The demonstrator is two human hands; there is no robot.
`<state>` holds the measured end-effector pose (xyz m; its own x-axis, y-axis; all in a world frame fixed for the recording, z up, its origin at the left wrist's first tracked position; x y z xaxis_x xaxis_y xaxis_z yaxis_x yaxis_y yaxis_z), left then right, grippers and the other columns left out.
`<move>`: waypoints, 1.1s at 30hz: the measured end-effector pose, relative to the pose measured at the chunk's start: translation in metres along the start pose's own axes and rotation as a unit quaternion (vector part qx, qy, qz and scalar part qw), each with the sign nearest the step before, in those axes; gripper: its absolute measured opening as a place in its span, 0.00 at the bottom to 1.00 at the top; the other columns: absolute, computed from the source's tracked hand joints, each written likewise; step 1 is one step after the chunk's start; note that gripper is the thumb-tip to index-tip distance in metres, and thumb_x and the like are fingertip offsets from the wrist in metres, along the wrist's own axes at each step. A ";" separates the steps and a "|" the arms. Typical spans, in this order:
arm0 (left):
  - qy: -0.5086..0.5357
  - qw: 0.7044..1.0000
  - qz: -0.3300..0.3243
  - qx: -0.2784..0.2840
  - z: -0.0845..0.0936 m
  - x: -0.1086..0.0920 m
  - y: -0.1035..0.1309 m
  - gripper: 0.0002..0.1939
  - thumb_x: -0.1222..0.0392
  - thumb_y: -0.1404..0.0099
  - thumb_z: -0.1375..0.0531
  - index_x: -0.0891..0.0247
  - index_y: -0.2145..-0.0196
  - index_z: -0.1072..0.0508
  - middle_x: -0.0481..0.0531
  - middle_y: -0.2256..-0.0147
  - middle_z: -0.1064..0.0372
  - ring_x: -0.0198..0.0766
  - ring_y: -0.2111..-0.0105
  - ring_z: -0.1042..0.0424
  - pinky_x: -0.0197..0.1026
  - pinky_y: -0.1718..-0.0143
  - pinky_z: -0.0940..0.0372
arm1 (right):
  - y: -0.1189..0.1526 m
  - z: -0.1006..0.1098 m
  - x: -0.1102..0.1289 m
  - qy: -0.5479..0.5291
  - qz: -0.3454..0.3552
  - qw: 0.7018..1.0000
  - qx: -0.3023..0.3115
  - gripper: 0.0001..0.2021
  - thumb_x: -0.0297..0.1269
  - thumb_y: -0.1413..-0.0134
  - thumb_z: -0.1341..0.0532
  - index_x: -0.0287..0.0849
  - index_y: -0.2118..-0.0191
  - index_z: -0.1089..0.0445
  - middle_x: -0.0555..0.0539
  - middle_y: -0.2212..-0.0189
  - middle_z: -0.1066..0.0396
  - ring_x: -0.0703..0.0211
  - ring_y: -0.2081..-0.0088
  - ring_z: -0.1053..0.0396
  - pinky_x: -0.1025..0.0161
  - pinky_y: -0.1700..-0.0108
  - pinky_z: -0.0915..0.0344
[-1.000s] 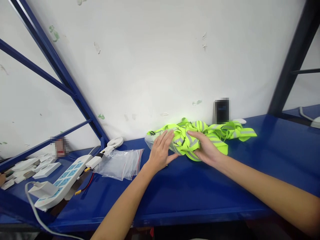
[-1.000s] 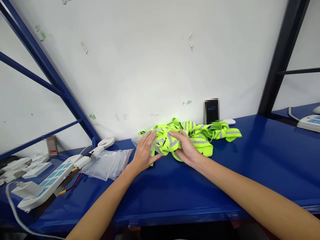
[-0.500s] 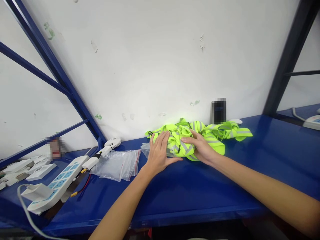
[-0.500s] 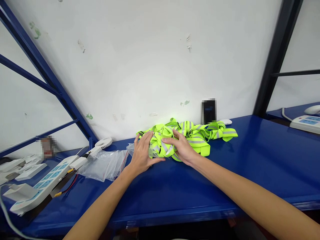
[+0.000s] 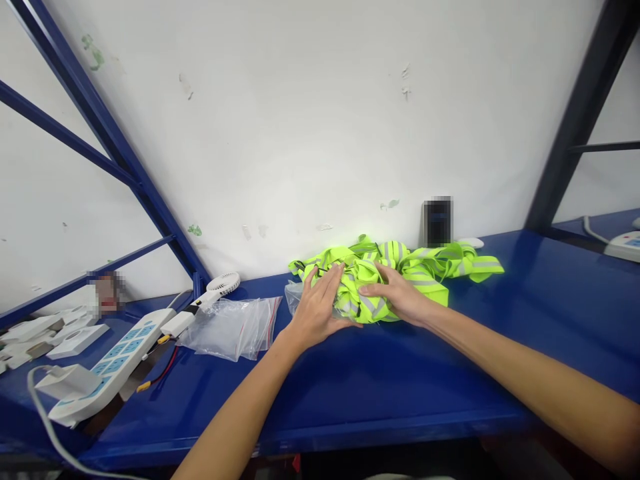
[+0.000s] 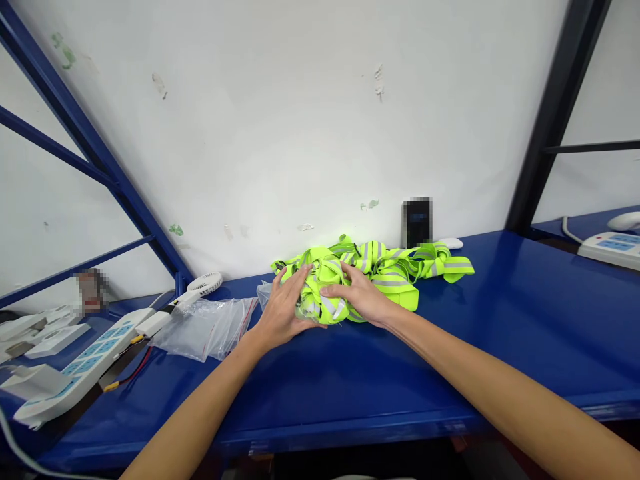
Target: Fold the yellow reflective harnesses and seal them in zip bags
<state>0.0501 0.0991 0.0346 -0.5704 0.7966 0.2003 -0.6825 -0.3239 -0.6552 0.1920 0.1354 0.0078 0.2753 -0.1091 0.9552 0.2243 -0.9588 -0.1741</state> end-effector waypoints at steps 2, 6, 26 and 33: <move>0.019 1.000 0.010 0.017 0.000 -0.002 -0.001 0.58 0.32 0.41 0.43 0.66 0.30 0.68 0.72 0.36 0.44 0.54 0.35 0.45 0.61 0.34 0.58 | -0.001 0.008 0.004 0.029 0.024 0.999 -0.027 0.29 0.32 0.67 0.25 0.46 0.52 0.28 0.44 0.48 0.28 0.41 0.44 0.34 0.48 0.45 0.35; 0.060 0.997 0.045 0.021 0.004 -0.004 -0.006 0.43 0.39 0.34 0.46 0.61 0.31 0.58 0.67 0.35 0.47 0.53 0.33 0.49 0.61 0.34 0.57 | 0.001 0.011 0.020 0.131 0.114 0.984 -0.036 0.27 0.30 0.69 0.24 0.47 0.57 0.28 0.46 0.53 0.27 0.38 0.44 0.36 0.48 0.42 0.39; 0.053 0.983 0.135 -0.109 0.009 0.009 -0.001 0.11 0.62 0.31 0.49 0.60 0.72 0.38 0.48 0.74 0.36 0.38 0.71 0.36 0.44 0.64 0.45 | 0.015 -0.012 0.042 0.286 0.261 0.921 -0.043 0.18 0.42 0.55 0.29 0.45 0.58 0.30 0.48 0.62 0.29 0.49 0.59 0.33 0.54 0.54 0.37; 0.062 0.971 0.165 -0.163 0.008 0.010 -0.001 0.09 0.65 0.37 0.46 0.61 0.75 0.38 0.46 0.77 0.39 0.36 0.73 0.39 0.41 0.67 0.45 | 0.015 -0.016 0.034 0.350 0.302 0.884 -0.070 0.22 0.45 0.52 0.30 0.44 0.53 0.32 0.44 0.57 0.29 0.46 0.55 0.31 0.51 0.50 0.36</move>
<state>0.0413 0.1028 0.0432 -0.6597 0.7391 -0.1357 -0.2794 -0.4089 -0.8688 0.1899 0.1131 0.0414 -0.3523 -0.7012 0.6198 0.1028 -0.6873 -0.7191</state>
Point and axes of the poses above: each hand's wrist, its own y-axis away from the middle knuckle, its own z-axis out of the back of the hand, x = y × z, the point moved 8 cm from there along -y, towards the middle knuckle
